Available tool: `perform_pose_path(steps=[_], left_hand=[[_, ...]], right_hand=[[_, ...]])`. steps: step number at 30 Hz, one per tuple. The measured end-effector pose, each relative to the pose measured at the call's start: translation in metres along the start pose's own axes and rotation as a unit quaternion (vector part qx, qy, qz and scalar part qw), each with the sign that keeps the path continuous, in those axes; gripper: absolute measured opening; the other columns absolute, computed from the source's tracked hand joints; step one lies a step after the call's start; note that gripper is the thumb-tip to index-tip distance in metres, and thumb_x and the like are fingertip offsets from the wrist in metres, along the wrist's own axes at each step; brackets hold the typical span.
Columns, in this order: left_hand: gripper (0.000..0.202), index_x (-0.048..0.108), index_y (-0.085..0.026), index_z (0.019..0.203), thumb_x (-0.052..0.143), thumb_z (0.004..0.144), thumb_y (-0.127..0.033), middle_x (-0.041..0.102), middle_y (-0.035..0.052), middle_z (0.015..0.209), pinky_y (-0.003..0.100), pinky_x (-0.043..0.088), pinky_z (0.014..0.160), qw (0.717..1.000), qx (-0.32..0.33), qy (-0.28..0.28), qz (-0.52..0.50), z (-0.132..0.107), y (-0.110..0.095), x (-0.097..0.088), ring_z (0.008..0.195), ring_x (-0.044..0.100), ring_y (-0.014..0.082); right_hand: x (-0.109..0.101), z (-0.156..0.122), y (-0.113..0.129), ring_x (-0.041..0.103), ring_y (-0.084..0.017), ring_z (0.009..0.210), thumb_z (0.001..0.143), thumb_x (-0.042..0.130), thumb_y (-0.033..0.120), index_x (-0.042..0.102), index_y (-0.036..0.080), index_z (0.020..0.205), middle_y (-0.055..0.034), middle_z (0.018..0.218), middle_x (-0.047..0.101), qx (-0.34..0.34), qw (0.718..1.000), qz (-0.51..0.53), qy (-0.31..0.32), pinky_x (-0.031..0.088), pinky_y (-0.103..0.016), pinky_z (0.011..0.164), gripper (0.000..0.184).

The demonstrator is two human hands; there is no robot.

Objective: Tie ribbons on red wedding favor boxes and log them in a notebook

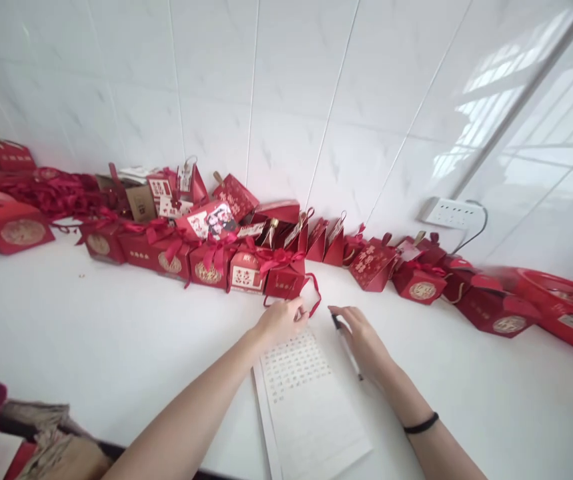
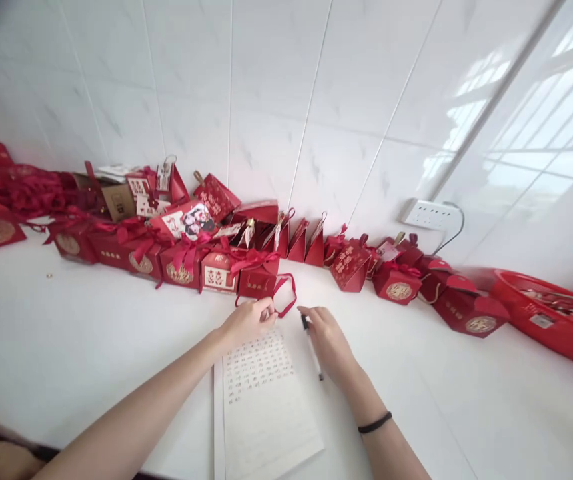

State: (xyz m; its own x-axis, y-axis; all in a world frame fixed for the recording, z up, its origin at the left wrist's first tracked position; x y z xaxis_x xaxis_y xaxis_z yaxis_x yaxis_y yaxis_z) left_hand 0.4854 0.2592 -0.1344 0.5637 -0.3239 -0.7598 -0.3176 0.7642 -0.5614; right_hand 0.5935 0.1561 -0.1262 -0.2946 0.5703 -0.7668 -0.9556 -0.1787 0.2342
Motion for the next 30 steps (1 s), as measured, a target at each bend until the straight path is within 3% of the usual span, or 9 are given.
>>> perform_pose_path(steps=[3,7,10,13,17,21,26,30], left_hand=[[0.010,0.054,-0.019,0.072,0.047,0.078,-0.021,0.056,-0.0027,0.056,0.022,0.032,0.050,1.000,0.011,-0.006,-0.006,-0.004,-0.004,-0.006,0.048,0.048,0.0102],[0.012,0.051,-0.019,0.069,0.045,0.079,-0.022,0.055,-0.0024,0.057,0.022,0.034,0.053,0.999,0.035,-0.004,0.003,-0.007,-0.010,-0.008,0.050,0.048,0.0109],[0.015,0.049,-0.020,0.069,0.042,0.080,-0.025,0.053,-0.0021,0.056,0.023,0.034,0.054,0.999,0.042,-0.001,0.008,-0.008,-0.010,-0.005,0.053,0.049,0.0123],[0.013,0.049,-0.020,0.071,0.041,0.080,-0.025,0.050,-0.0028,0.054,0.023,0.032,0.053,0.999,0.043,0.008,0.003,-0.008,-0.009,0.000,0.052,0.047,0.0127],[0.015,0.048,-0.020,0.071,0.039,0.081,-0.026,0.046,-0.0031,0.051,0.024,0.031,0.052,0.999,0.052,0.015,-0.006,-0.008,-0.010,0.003,0.052,0.046,0.0132],[0.016,0.047,-0.020,0.069,0.038,0.081,-0.026,0.047,-0.0024,0.053,0.025,0.033,0.054,0.999,0.049,0.002,-0.006,-0.007,-0.009,-0.001,0.054,0.047,0.0140],[0.015,0.046,-0.020,0.068,0.039,0.080,-0.025,0.047,-0.0030,0.052,0.025,0.034,0.055,0.999,0.041,0.003,0.002,-0.006,-0.009,-0.003,0.053,0.047,0.0138],[0.015,0.045,-0.020,0.067,0.039,0.080,-0.024,0.046,-0.0039,0.049,0.026,0.036,0.056,0.999,0.032,-0.006,0.007,-0.006,-0.009,-0.006,0.050,0.045,0.0132]], right_hand=[[0.002,0.000,0.004,0.056,-0.021,0.086,0.089,0.035,0.014,0.046,0.022,0.118,-0.0071,0.092,0.059,0.008,1.000,-0.021,-0.017,0.050,-0.037,0.073,0.032],[-0.006,0.008,-0.014,0.057,-0.020,0.082,0.089,0.036,0.020,0.053,0.019,0.097,-0.0073,0.084,0.059,0.044,0.993,-0.037,-0.105,0.049,-0.035,0.072,0.019],[-0.018,0.021,-0.045,0.056,-0.022,0.082,0.084,0.039,0.022,0.055,0.019,0.084,-0.0083,0.082,0.059,0.080,0.986,-0.061,-0.132,0.048,-0.037,0.074,0.016],[-0.043,0.036,-0.084,0.053,-0.025,0.086,0.080,0.042,0.023,0.056,0.018,0.081,-0.0114,0.088,0.056,0.138,0.971,-0.088,-0.173,0.046,-0.041,0.077,0.016],[-0.080,0.047,-0.139,0.050,-0.029,0.094,0.078,0.039,0.024,0.055,0.014,0.090,-0.0174,0.098,0.051,0.255,0.925,-0.114,-0.256,0.043,-0.045,0.078,0.023],[-0.089,0.050,-0.178,0.053,-0.030,0.092,0.076,0.045,0.031,0.053,0.012,0.094,-0.0172,0.092,0.053,0.337,0.888,-0.103,-0.295,0.045,-0.042,0.073,0.028],[-0.077,0.055,-0.193,0.057,-0.024,0.072,0.075,0.046,0.032,0.052,0.017,0.071,-0.0105,0.071,0.056,0.374,0.881,-0.060,-0.282,0.045,-0.034,0.063,0.016],[-0.079,0.058,-0.178,0.057,-0.024,0.072,0.078,0.043,0.033,0.053,0.017,0.072,-0.0123,0.075,0.058,0.371,0.882,-0.028,-0.290,0.044,-0.037,0.066,0.020]])
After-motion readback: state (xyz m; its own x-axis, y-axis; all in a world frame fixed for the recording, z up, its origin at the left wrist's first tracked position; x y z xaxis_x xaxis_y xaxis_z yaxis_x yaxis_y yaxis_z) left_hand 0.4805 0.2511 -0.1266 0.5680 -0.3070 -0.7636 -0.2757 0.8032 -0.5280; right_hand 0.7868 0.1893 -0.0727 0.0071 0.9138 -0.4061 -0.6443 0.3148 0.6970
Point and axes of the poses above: each hand's wrist, its own z-axis towards the middle knuckle, its own x-axis out of the palm, y = z × x, the point moved 8 cm from there along z, towards the middle knuckle
